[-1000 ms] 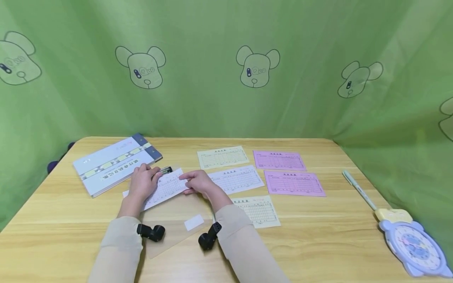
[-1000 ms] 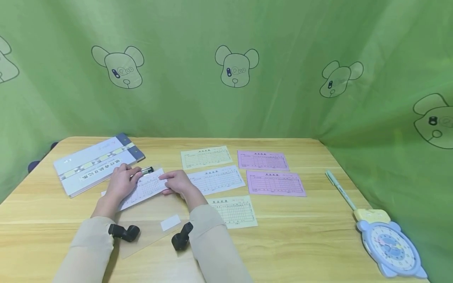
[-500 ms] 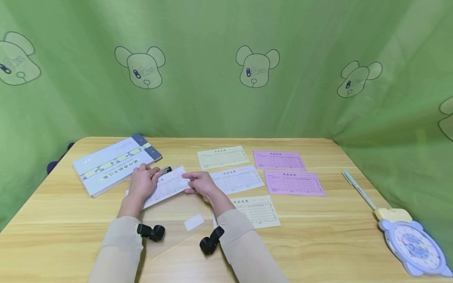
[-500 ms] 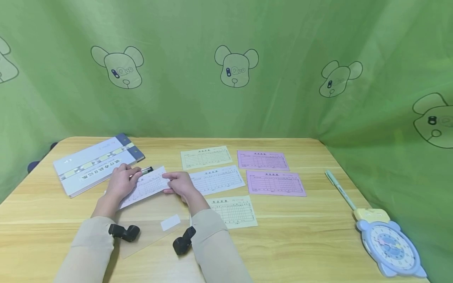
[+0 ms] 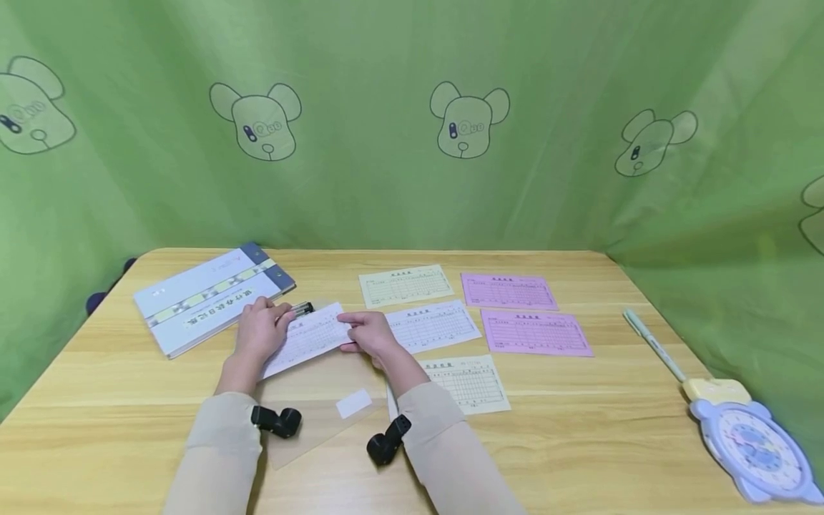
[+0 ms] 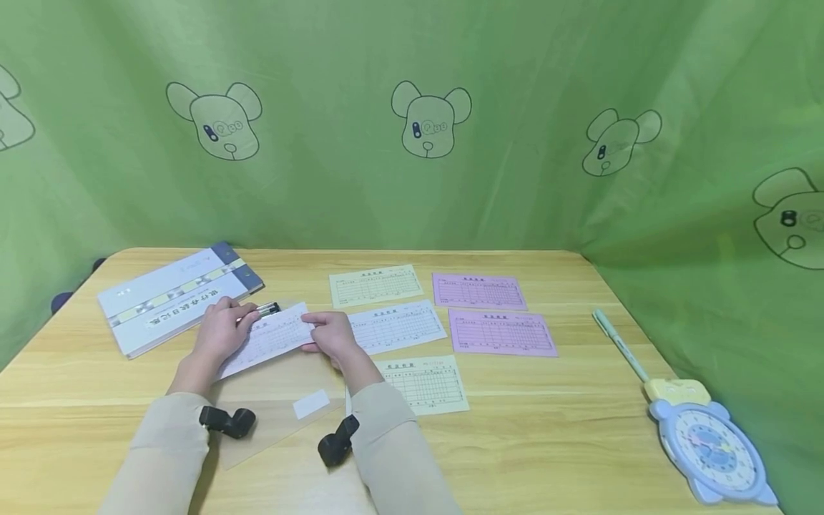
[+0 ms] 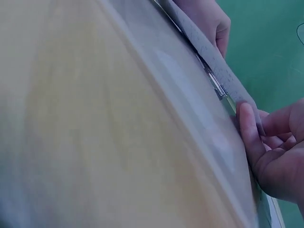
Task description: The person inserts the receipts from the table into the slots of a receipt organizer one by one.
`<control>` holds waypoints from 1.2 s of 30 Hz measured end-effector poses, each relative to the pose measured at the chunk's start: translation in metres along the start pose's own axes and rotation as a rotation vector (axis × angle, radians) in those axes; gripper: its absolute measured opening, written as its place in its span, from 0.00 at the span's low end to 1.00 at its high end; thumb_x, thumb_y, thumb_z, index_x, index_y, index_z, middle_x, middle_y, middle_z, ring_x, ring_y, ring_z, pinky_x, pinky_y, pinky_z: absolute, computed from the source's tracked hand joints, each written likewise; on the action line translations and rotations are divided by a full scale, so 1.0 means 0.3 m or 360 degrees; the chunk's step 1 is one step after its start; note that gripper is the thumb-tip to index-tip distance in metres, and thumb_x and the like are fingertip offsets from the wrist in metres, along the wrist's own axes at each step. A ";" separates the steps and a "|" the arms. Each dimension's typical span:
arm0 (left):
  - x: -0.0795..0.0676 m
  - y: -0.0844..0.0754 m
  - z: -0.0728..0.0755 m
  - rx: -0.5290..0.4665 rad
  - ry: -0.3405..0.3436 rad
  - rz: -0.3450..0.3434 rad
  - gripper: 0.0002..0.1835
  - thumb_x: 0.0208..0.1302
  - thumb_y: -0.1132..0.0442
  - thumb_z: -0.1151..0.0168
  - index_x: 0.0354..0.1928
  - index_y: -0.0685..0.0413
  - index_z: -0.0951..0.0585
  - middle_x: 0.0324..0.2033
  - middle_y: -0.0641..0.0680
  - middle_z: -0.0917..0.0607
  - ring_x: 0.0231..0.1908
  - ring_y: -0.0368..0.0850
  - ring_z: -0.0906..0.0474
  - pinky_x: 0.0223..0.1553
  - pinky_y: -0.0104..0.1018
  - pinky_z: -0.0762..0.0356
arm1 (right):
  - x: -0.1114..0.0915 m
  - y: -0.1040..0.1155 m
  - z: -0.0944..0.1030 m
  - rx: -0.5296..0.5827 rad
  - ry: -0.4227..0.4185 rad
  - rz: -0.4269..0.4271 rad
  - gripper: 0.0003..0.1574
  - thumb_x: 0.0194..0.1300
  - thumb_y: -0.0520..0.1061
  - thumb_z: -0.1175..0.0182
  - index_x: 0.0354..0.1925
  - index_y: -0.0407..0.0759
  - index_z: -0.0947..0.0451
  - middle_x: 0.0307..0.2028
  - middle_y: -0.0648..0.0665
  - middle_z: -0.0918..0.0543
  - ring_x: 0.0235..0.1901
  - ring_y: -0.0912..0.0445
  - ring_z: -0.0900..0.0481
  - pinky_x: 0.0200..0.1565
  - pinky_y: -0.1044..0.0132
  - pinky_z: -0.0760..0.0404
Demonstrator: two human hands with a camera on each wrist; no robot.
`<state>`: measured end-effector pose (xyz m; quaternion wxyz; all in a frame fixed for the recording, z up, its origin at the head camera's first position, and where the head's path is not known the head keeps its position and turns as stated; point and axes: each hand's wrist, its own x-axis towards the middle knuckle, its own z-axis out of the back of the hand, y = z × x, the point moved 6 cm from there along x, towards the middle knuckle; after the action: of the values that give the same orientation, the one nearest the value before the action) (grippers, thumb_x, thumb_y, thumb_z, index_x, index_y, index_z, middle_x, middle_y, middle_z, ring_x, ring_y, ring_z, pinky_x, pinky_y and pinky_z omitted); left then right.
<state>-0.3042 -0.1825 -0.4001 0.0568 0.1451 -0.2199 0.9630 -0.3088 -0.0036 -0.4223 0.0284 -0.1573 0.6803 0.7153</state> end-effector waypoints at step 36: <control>0.003 0.009 -0.011 -0.0027 -0.0035 0.0003 0.16 0.59 0.58 0.47 0.45 0.61 0.23 0.32 0.59 0.30 0.33 0.56 0.37 0.37 0.47 0.41 | 0.076 0.043 -0.057 -0.0245 0.0121 -0.0008 0.26 0.46 0.20 0.55 0.43 0.33 0.25 0.27 0.44 0.37 0.20 0.57 0.30 0.26 0.68 0.24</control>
<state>-0.3065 -0.1835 -0.4037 0.0548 0.1551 -0.2287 0.9595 -0.3306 -0.0254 -0.4163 -0.0078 -0.1878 0.6236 0.7588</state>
